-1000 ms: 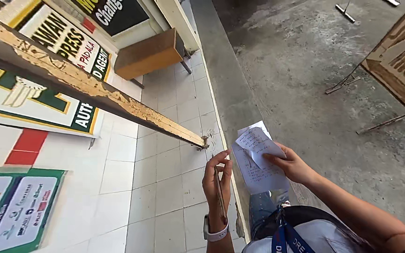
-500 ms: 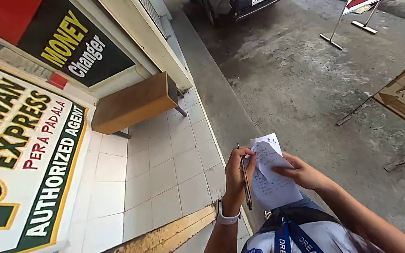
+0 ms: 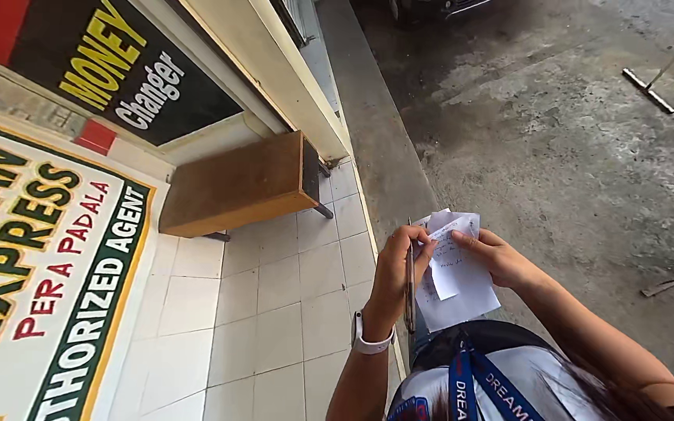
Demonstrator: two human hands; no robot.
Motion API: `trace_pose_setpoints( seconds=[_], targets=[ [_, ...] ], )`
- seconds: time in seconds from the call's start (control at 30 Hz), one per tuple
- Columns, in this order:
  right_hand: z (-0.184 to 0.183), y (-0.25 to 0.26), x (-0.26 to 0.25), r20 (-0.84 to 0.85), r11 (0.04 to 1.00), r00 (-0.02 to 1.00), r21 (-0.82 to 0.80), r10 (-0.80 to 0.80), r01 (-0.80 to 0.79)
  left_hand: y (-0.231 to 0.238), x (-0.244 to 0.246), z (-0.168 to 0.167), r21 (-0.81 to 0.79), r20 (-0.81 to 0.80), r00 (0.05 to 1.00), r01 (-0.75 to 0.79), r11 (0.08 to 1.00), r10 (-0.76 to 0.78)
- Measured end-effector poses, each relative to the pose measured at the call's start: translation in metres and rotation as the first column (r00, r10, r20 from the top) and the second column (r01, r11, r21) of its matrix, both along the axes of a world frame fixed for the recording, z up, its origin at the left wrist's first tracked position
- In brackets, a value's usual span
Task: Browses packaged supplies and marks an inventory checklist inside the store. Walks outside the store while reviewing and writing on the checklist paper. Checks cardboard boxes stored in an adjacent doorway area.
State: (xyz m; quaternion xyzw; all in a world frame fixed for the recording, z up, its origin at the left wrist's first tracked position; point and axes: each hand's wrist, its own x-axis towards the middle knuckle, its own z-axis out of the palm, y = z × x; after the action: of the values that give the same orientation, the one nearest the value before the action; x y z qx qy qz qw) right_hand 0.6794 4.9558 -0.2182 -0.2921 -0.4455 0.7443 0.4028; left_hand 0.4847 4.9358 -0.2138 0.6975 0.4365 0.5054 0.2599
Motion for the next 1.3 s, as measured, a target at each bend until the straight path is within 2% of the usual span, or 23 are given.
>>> trace_pose_setpoints(
  seconds=[0.13,0.23,0.33,0.43,0.6,0.7,0.83,0.97,1.1,1.17,1.3],
  targets=[
    [-0.004,0.123,-0.036,0.086,0.980,0.996,0.199,-0.003,-0.014,0.119,-0.041,0.001,0.129,0.037,0.995,-0.092,0.987,0.088],
    [-0.007,0.213,-0.064,0.108,0.966,0.993,0.260,-0.039,0.010,0.216,-0.064,0.005,0.182,0.121,0.992,-0.065,0.981,0.043],
    [0.001,0.305,-0.091,0.136,0.962,0.989,0.271,-0.066,0.027,0.315,-0.080,0.012,0.165,0.232,0.972,-0.018,0.986,-0.021],
    [0.015,0.392,-0.111,0.165,0.942,0.980,0.333,-0.110,0.049,0.411,-0.087,0.023,0.108,0.274,0.961,-0.002,0.994,-0.028],
    [0.016,0.518,-0.134,0.178,0.913,0.967,0.395,-0.182,0.099,0.547,-0.100,0.022,0.118,0.246,0.969,-0.003,0.993,-0.026],
    [0.009,0.600,-0.144,0.181,0.915,0.968,0.393,-0.174,0.091,0.627,-0.109,0.014,0.135,0.208,0.978,-0.060,0.989,0.031],
    [0.003,0.723,-0.150,0.180,0.921,0.973,0.384,-0.147,0.068,0.742,-0.125,0.005,0.129,0.177,0.968,-0.203,0.971,0.179],
    [0.011,0.846,-0.163,0.178,0.918,0.980,0.397,-0.092,0.014,0.855,-0.145,0.013,0.123,0.179,0.943,-0.304,0.945,0.281],
    [0.016,0.950,-0.184,0.186,0.930,0.982,0.364,-0.022,-0.048,0.948,-0.173,0.022,0.078,0.334,0.902,-0.316,0.946,0.274],
    [0.014,1.003,-0.195,0.187,0.931,0.982,0.360,-0.007,-0.062,0.996,-0.191,0.025,0.112,0.406,0.881,-0.312,0.944,0.243],
    [0.007,1.103,-0.225,0.188,0.939,0.982,0.336,0.004,-0.068,1.090,-0.227,0.017,0.118,0.281,0.917,-0.325,0.938,0.283]
  ],
)
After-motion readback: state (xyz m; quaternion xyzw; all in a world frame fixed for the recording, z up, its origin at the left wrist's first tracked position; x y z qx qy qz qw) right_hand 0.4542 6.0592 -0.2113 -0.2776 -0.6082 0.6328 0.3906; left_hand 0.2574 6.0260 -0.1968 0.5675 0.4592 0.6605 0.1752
